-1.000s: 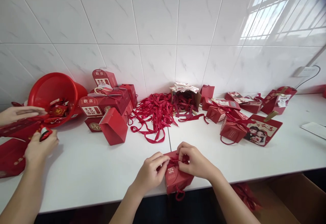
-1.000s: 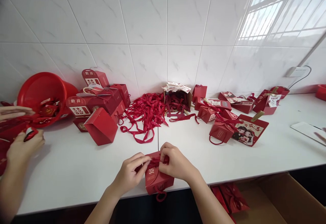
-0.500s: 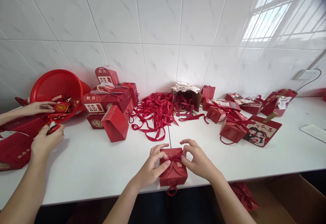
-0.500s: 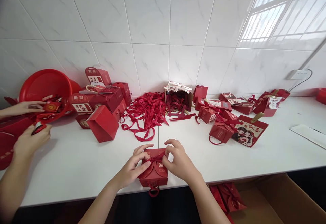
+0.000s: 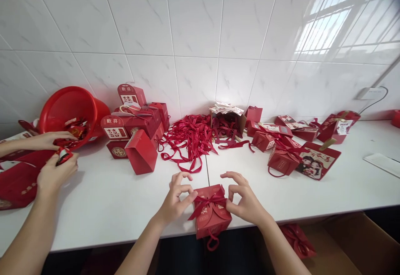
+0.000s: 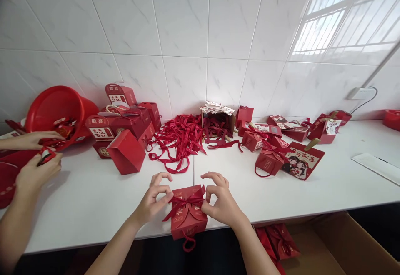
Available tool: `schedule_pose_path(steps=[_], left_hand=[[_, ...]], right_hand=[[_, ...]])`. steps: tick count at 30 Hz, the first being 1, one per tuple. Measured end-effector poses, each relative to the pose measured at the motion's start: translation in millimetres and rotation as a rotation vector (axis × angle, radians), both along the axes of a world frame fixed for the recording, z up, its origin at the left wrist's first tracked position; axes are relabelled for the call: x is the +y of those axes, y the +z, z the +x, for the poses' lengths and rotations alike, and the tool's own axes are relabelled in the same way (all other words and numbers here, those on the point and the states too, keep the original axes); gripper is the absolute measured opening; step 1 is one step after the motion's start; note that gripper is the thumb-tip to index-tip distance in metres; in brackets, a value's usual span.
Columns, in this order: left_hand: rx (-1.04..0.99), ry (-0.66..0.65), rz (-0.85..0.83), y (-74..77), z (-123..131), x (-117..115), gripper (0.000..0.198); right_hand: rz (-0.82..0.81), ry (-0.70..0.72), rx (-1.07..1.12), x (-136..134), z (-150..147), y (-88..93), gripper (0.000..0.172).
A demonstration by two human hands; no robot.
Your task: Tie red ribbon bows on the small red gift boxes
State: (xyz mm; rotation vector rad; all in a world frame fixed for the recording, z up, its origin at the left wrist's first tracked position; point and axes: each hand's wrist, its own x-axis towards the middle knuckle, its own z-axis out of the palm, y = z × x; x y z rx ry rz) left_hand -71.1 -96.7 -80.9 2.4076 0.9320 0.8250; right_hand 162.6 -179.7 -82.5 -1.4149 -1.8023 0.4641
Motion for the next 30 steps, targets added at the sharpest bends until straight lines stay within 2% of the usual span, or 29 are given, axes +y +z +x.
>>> schedule_pose_path(steps=[4,7,8,11,12,13,14,17,19,22,25,27,30], left_hand=[[0.143,0.085,0.286,-0.3,-7,3,0.023],[0.117,0.098,0.316,-4.5,-10,0,0.018],[0.094,0.099,0.3,-7.6,-9,-2,0.017],[-0.009,0.103,0.226,-18.5,-5,-9,0.015],[-0.06,0.102,0.2,-21.7,-2,-11,0.011],[-0.121,0.105,0.176,-24.4,1,-12,0.006],[-0.182,0.116,0.152,-26.8,5,-14,0.011],[-0.269,0.174,0.098,-34.6,13,-17,0.048],[-0.199,0.205,0.072,-43.2,15,-20,0.056],[-0.027,0.196,0.02,-61.2,13,-23,0.054],[0.038,0.221,-0.071,-77.1,12,-23,0.064],[0.021,0.252,-0.121,-83.1,12,-22,0.069],[0.03,0.242,-0.146,-87.3,12,-18,0.071]], right_hand=[[0.02,0.015,0.029,-5,2,1.6,0.019],[0.015,0.074,0.162,-10,-1,-0.8,0.01],[-0.003,0.113,0.195,-11,-4,-2.7,0.015],[-0.099,0.284,0.177,-13,-14,-10.8,0.077],[-0.125,0.326,0.158,-14,-17,-13.6,0.085],[-0.146,0.344,0.147,-14,-19,-16.0,0.085],[-0.159,0.334,0.143,-14,-20,-18.0,0.081],[-0.181,0.157,0.112,-16,-10,-23.1,0.074],[-0.183,-0.046,0.073,-19,13,-28.5,0.07],[-0.114,-0.414,0.017,-28,72,-43.9,0.06],[0.028,-0.739,-0.062,-32,139,-64.3,0.059],[0.045,-0.835,-0.162,-28,176,-74.3,0.058],[-0.003,-0.846,-0.315,-6,216,-76.6,0.056]])
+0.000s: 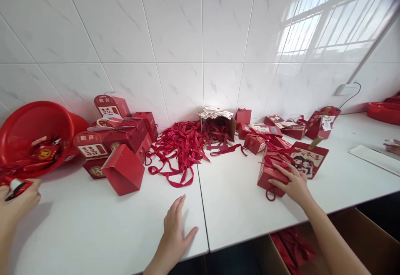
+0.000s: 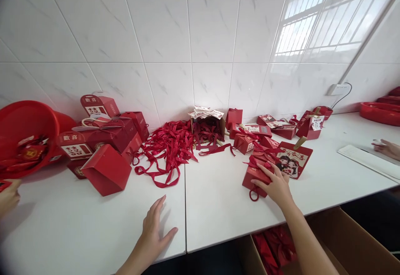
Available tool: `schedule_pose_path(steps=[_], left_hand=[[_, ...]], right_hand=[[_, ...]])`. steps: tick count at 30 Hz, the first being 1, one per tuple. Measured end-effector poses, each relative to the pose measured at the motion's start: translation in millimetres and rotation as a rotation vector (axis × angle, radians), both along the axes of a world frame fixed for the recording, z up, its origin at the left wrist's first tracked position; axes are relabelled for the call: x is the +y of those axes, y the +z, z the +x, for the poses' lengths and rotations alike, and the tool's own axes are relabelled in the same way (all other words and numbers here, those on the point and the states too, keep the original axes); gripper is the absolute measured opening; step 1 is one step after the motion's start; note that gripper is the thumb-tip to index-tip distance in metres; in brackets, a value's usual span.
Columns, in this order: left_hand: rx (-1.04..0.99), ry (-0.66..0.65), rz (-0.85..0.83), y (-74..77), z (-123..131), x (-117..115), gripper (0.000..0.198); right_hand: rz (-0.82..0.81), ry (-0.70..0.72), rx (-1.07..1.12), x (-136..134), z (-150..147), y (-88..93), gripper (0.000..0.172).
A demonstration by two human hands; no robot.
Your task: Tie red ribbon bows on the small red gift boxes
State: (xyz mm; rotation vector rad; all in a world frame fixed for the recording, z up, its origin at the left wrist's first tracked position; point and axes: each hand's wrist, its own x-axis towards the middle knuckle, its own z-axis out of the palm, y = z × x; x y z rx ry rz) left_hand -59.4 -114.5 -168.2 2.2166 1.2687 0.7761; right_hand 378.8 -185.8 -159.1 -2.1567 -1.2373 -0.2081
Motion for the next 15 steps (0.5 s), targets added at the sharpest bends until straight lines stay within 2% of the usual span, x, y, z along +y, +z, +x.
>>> schedule_pose_path(steps=[3,9,12,15], left_hand=[[0.029,-0.012,-0.02,-2.8,-1,4,0.072],[0.026,0.036,-0.052,-1.9,0,2,0.072],[0.022,0.036,-0.069,0.2,1,1,0.072],[-0.001,0.058,-0.085,1.8,2,0,0.071]], right_hand=[[-0.063,-0.085,0.028,35,31,11.8,0.059],[-0.049,-0.307,0.197,104,85,43.9,0.074],[0.036,-0.385,0.203,119,77,43.2,0.076],[0.122,-0.349,0.14,121,40,25.0,0.065]])
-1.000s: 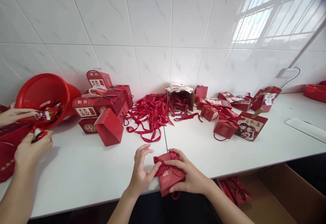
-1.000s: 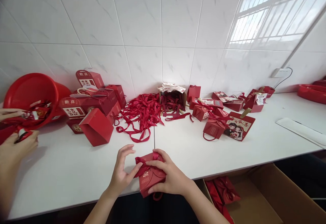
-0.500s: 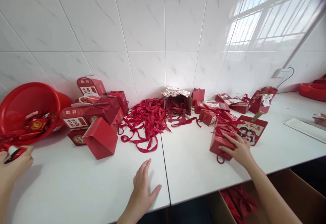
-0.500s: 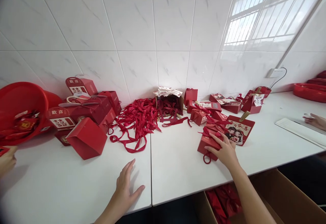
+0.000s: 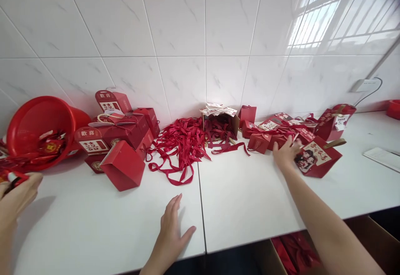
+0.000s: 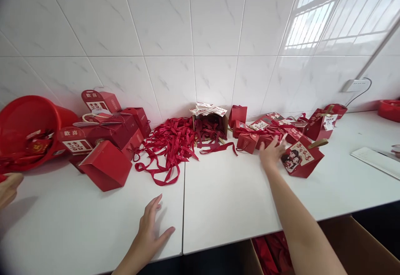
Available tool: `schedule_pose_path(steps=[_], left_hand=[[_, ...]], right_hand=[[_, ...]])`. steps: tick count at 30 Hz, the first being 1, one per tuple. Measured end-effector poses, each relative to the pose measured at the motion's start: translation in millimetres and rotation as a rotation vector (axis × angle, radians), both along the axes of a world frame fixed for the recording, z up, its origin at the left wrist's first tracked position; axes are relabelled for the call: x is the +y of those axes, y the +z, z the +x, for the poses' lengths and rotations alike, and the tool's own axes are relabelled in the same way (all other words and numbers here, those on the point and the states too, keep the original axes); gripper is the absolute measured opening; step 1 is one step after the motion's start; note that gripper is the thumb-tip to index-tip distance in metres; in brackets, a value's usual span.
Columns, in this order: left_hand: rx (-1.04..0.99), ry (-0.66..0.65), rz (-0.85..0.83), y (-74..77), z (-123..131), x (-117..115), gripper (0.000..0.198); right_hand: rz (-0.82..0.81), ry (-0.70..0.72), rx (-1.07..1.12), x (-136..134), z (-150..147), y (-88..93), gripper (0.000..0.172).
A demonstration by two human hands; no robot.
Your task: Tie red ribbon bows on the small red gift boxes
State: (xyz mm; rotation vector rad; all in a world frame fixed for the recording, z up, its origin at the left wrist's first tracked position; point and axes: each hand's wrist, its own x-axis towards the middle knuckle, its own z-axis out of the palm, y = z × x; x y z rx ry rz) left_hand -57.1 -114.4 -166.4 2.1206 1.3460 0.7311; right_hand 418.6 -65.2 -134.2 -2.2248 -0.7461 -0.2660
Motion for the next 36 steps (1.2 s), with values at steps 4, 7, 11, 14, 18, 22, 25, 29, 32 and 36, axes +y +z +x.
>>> schedule_pose_path(steps=[4,7,11,14,18,22,25,29,32,36], left_hand=[[-0.041,0.028,-0.023,2.8,3,-2,0.069],[-0.063,0.03,-0.055,5.0,4,-4,0.068],[-0.088,0.053,-0.075,5.9,3,-5,0.067],[-0.078,0.056,-0.062,4.8,1,-4,0.067],[-0.013,0.002,-0.027,3.9,-3,-1,0.069],[0.019,-0.02,-0.047,6.4,-3,-1,0.069],[-0.006,-0.011,-0.072,7.1,-1,-2,0.067],[-0.054,0.034,-0.054,5.5,0,-4,0.06],[0.005,-0.01,0.012,8.0,-1,-4,0.057],[0.145,-0.19,0.14,17.7,-4,-7,0.057]], right_hand=[[-0.04,0.237,-0.039,10,-42,-30.2,0.035],[-0.109,0.265,0.024,30,-32,-33.8,0.028],[-0.173,0.192,0.102,53,9,-21.1,0.033],[-0.171,0.15,0.105,51,19,-22.1,0.036],[-0.137,0.193,0.048,31,-11,-38.8,0.04],[-0.217,0.409,0.006,17,-60,-49.1,0.045],[-0.332,0.569,-0.008,9,-98,-47.7,0.05],[-0.418,0.735,-0.05,-14,-162,-36.5,0.048],[-0.441,0.928,-0.103,-46,-220,-25.7,0.034],[-0.46,1.116,-0.136,-89,-288,-14.3,0.024]])
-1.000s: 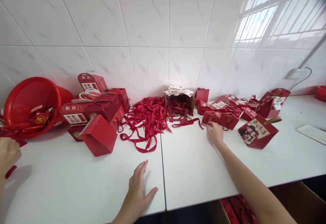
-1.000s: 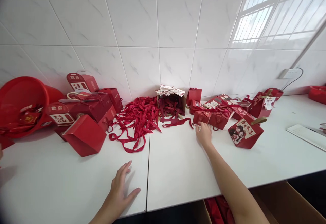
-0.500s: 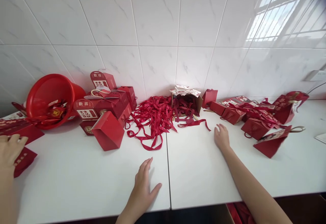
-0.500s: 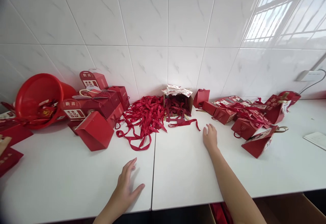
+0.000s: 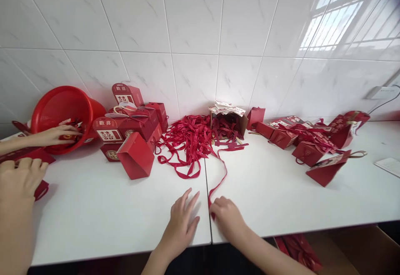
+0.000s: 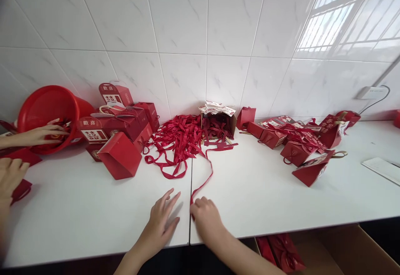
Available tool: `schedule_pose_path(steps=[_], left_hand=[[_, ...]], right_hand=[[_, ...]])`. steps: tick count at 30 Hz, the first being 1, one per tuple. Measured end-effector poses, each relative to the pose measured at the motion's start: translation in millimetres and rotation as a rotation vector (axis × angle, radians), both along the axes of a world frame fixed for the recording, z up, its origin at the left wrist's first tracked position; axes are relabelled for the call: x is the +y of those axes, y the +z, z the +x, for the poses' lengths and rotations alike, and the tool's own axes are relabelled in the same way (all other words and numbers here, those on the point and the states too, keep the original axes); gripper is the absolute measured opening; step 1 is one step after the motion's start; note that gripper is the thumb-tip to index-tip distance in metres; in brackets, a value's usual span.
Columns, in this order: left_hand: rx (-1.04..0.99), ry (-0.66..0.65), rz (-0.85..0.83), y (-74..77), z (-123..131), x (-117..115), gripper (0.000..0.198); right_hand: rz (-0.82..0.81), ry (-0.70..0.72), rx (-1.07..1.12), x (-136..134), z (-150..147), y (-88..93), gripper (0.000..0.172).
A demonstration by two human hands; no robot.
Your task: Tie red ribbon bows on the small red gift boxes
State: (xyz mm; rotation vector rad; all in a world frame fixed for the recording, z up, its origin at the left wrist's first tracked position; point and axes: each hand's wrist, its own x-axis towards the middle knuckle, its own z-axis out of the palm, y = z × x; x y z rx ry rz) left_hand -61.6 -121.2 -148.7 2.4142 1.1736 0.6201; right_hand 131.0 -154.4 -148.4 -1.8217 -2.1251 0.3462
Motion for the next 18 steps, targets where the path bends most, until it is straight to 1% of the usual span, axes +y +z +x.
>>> schedule_pose_path(steps=[1,2,4,5,7,9,10,11,13,15,16,17,18], left_hand=[[0.025,-0.055,0.029,2.2,-1,-1,0.057],[0.046,-0.11,0.046,4.1,-2,-2,0.057],[0.075,-0.187,0.042,6.5,-2,-3,0.052],[0.085,-0.208,0.025,7.3,-2,-3,0.048],[0.091,-0.218,-0.017,8.5,-2,-3,0.036],[0.062,-0.203,-0.055,9.7,-1,-3,0.025],[0.034,-0.19,-0.07,10.2,-1,-3,0.022],[-0.004,-0.173,-0.082,10.6,-1,-3,0.02],[-0.103,-0.134,-0.1,11.1,-1,-5,0.019],[-0.233,-0.082,-0.135,11.4,-1,-9,0.017],[-0.3,-0.051,-0.164,11.6,-1,-11,0.017],[-0.361,-0.019,-0.197,12.0,-1,-13,0.017],[-0.412,0.012,-0.23,12.6,0,-15,0.018]], right_hand=[[-0.002,0.066,0.036,-8,-11,2.6,0.024],[-0.003,0.141,0.122,-15,-19,5.4,0.027],[-0.01,0.257,0.344,-22,-27,11.4,0.032],[-0.008,0.286,0.453,-22,-26,14.6,0.034],[0.023,0.27,0.592,-20,-20,20.8,0.033],[0.071,0.233,0.638,-16,-9,25.9,0.034],[0.081,0.234,0.646,-14,-4,27.8,0.037],[0.076,0.253,0.653,-13,0,29.2,0.045],[0.04,0.336,0.668,-14,3,30.4,0.063],[0.018,0.415,0.704,-16,-1,29.6,0.076],[0.027,0.427,0.734,-17,-5,28.6,0.078],[0.047,0.416,0.771,-17,-10,27.6,0.077],[0.071,0.386,0.812,-18,-15,26.8,0.071]])
